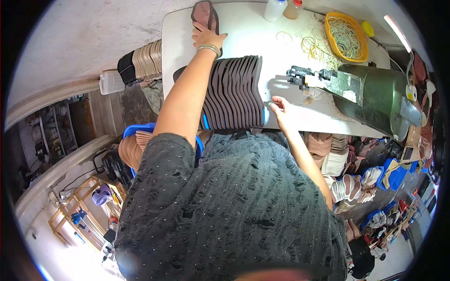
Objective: The recorder is manually inspecting and sorting shoe insoles/components at a manufacturing workbench.
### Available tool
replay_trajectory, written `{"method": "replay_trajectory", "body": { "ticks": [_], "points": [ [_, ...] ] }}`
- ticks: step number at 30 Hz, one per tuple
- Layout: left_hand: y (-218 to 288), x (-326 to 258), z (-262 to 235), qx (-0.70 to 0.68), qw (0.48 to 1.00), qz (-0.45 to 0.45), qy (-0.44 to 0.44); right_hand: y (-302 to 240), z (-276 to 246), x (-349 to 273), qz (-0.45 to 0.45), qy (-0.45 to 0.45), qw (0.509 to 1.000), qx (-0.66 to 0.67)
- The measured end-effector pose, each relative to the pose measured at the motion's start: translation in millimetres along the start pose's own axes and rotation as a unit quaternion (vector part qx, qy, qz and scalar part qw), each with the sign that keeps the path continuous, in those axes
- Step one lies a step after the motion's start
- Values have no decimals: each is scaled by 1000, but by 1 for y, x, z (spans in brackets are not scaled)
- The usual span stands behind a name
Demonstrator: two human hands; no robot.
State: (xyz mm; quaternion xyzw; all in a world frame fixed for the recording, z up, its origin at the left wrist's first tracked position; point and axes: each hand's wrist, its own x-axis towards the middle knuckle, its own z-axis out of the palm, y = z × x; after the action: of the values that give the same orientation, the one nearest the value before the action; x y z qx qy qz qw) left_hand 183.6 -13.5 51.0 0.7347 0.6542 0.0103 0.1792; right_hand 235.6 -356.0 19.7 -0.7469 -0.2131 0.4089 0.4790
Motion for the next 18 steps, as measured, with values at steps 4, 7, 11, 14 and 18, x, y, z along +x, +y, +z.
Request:
{"method": "replay_trajectory", "body": {
  "ticks": [4,7,11,14,18],
  "points": [
    [-1,16,7,-9,1000,-13,8,10,-1,-1,0,9,999,-40],
    [-25,40,3,-327,944,32,-22,10,1,-4,16,4,998,-64],
    [-55,45,-33,-584,765,-8,-272,14,4,-4,37,1,999,-2],
    [-80,50,-27,-548,806,8,-224,6,6,-1,49,-22,999,1],
    [-109,62,-17,-547,807,7,-221,-12,14,2,52,-50,997,-8]
  ]
}}
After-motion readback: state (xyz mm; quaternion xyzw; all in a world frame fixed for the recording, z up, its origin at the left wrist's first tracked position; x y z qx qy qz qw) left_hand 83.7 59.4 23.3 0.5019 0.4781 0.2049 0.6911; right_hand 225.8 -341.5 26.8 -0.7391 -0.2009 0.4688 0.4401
